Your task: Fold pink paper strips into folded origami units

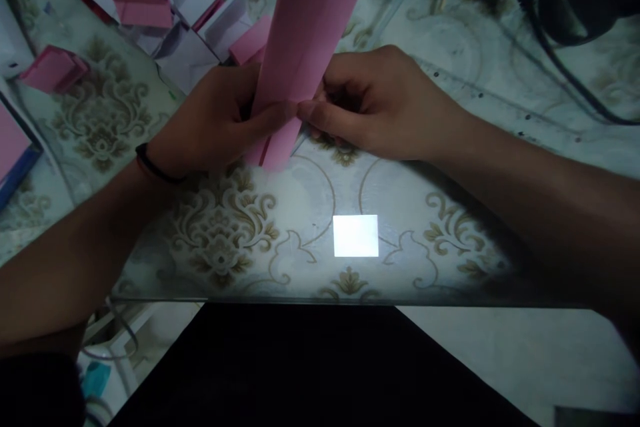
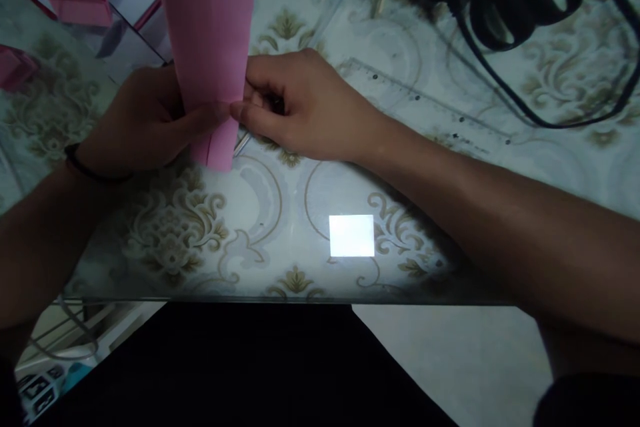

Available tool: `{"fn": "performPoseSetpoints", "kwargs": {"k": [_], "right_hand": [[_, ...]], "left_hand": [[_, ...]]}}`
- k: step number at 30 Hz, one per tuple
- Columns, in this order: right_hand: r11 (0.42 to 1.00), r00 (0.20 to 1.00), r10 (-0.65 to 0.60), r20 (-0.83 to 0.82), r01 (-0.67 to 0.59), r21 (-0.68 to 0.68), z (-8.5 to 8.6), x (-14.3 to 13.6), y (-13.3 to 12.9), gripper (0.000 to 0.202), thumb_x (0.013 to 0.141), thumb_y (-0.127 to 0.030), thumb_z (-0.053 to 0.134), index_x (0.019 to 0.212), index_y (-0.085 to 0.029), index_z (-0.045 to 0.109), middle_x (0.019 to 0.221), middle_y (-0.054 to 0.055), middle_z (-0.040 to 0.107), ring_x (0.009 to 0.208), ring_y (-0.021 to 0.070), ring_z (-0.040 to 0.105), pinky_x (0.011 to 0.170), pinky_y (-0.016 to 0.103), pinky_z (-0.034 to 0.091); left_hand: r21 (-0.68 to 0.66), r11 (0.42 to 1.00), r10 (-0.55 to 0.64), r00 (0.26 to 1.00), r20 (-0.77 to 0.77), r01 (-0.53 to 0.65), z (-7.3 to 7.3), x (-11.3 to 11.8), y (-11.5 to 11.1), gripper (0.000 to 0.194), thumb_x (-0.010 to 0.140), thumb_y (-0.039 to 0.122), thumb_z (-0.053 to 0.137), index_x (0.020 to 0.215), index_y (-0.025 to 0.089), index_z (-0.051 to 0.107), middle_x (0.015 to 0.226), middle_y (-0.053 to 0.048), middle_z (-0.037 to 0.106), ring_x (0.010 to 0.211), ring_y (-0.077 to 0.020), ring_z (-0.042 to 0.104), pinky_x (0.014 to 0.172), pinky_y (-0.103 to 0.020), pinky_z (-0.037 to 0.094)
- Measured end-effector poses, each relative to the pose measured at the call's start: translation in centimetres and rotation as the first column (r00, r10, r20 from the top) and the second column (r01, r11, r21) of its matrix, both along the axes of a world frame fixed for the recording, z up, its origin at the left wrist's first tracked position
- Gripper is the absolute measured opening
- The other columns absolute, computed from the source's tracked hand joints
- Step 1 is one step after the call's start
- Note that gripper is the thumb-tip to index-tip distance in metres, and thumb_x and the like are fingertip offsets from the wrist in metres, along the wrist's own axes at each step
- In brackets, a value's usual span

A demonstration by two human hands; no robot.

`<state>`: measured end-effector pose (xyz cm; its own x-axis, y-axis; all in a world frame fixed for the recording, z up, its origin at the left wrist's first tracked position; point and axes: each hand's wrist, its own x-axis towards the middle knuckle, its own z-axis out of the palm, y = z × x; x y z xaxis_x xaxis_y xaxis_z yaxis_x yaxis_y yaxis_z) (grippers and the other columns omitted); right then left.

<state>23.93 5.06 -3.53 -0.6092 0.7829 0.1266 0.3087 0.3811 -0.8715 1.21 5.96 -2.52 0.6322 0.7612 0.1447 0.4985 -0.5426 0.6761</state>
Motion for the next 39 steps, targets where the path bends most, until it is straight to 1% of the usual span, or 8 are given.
{"fn": "performPoseSetpoints", "kwargs": {"k": [3,8,13,17,24,29,35,39], "right_hand": [[1.000,1.000,-0.011,0.016,0.011,0.014,-0.04,0.02,0.06,0.032,0.095,-0.043,0.066,0.078,-0.019,0.056,0.063,-0.002,0.058,0.055,0.0094,0.048,0.050,0.026,0.033],[1.000,1.000,-0.008,0.023,0.008,0.009,-0.01,-0.01,0.05,0.033,0.095,-0.045,0.067,0.079,-0.018,0.057,0.063,-0.001,0.059,0.054,0.0092,0.048,0.050,0.027,0.033],[1.000,1.000,-0.015,0.016,0.015,0.001,0.12,-0.07,-0.06,0.030,0.095,-0.040,0.069,0.078,-0.018,0.057,0.061,-0.002,0.058,0.054,0.0086,0.047,0.049,0.025,0.033],[1.000,1.000,-0.018,0.007,0.018,-0.012,0.05,-0.07,0.02,0.026,0.095,-0.035,0.068,0.078,-0.017,0.057,0.062,-0.002,0.057,0.052,0.0076,0.045,0.048,0.024,0.032],[1.000,1.000,-0.005,-0.010,0.005,-0.016,0.11,-0.11,-0.02,0.027,0.094,-0.034,0.070,0.077,-0.018,0.056,0.062,-0.001,0.058,0.053,0.0088,0.047,0.048,0.025,0.034],[1.000,1.000,-0.006,-0.024,0.006,-0.006,-0.01,-0.14,0.01,0.029,0.094,-0.035,0.071,0.076,-0.019,0.055,0.061,-0.001,0.059,0.054,0.0097,0.047,0.048,0.026,0.034],[1.000,1.000,-0.007,-0.007,0.007,0.017,-0.08,-0.11,0.03,0.026,0.095,-0.031,0.070,0.077,-0.017,0.057,0.060,-0.002,0.057,0.053,0.0081,0.047,0.050,0.025,0.035],[0.999,1.000,-0.019,0.015,0.018,0.029,-0.14,-0.16,-0.09,0.022,0.099,-0.026,0.061,0.080,-0.014,0.058,0.061,-0.004,0.055,0.049,0.0056,0.047,0.048,0.021,0.034]], "left_hand": [[-0.004,1.000,-0.006,1.000,0.015,0.006,0.09,0.04,-0.05,0.039,0.096,0.038,0.060,0.068,0.011,0.058,0.060,0.003,0.046,0.058,-0.0056,0.038,0.055,-0.023,0.027],[0.001,1.000,-0.017,1.000,0.005,0.017,0.07,-0.04,0.05,0.042,0.096,0.039,0.060,0.064,0.012,0.053,0.058,0.004,0.043,0.057,-0.0052,0.036,0.055,-0.023,0.027],[-0.019,1.000,-0.004,1.000,0.020,0.005,0.05,0.05,-0.03,0.039,0.096,0.038,0.061,0.068,0.012,0.056,0.059,0.003,0.048,0.058,-0.0061,0.039,0.055,-0.023,0.029],[-0.024,1.000,0.018,1.000,0.009,-0.018,0.14,0.09,-0.13,0.039,0.095,0.040,0.062,0.068,0.013,0.056,0.058,0.004,0.045,0.058,-0.0067,0.036,0.055,-0.023,0.028],[-0.011,1.000,0.011,1.000,-0.024,-0.012,0.27,0.04,-0.10,0.043,0.096,0.041,0.061,0.064,0.013,0.051,0.058,0.004,0.041,0.058,-0.0057,0.034,0.055,-0.024,0.026],[-0.018,1.000,-0.001,1.000,0.016,0.001,0.08,-0.01,0.01,0.041,0.096,0.041,0.062,0.066,0.013,0.055,0.057,0.004,0.043,0.058,-0.0064,0.035,0.055,-0.024,0.028],[0.009,1.000,-0.024,1.000,0.019,0.024,-0.07,-0.09,0.17,0.042,0.095,0.038,0.063,0.064,0.012,0.052,0.058,0.005,0.041,0.057,-0.0042,0.035,0.054,-0.022,0.027],[0.024,1.000,0.004,1.000,-0.024,-0.004,-0.08,-0.05,0.05,0.044,0.097,0.040,0.056,0.066,0.009,0.055,0.062,0.007,0.042,0.056,-0.0008,0.035,0.059,-0.018,0.029]]}}
